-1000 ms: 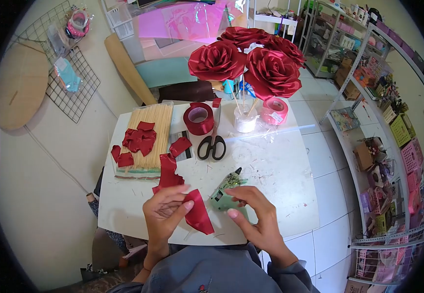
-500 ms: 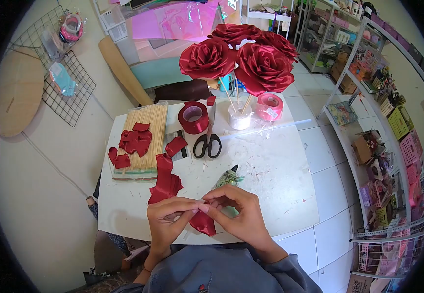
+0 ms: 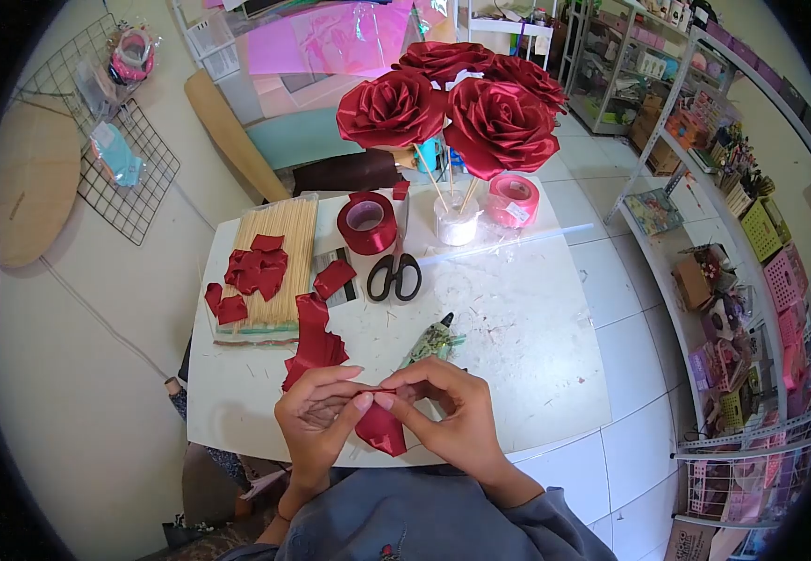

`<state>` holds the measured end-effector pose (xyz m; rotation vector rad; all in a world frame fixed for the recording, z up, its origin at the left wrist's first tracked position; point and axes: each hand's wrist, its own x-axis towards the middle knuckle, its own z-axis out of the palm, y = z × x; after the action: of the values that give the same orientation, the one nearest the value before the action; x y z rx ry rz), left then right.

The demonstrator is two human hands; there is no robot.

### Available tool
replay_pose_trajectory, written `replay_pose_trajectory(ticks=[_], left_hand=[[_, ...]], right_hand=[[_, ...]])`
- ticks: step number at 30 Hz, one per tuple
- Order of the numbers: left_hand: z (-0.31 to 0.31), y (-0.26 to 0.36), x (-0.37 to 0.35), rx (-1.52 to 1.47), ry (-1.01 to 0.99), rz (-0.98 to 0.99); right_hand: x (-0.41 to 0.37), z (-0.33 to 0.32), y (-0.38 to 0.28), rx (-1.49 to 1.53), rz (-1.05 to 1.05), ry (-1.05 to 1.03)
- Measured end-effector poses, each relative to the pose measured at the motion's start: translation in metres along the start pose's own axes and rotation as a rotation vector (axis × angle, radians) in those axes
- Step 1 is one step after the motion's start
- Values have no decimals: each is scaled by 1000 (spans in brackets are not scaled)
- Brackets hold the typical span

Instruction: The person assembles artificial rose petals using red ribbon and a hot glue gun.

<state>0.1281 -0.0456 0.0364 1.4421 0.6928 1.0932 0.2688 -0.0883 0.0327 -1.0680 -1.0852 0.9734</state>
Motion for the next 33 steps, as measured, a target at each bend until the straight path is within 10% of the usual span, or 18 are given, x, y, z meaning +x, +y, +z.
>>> replay_pose_trajectory(ticks=[23, 33], left_hand=[[10, -9, -8, 528, 63, 347], [10, -7, -6, 327, 17, 253]], right_hand=[[-3, 12, 3, 59, -63, 129], [-2, 11, 2, 74, -88, 109]])
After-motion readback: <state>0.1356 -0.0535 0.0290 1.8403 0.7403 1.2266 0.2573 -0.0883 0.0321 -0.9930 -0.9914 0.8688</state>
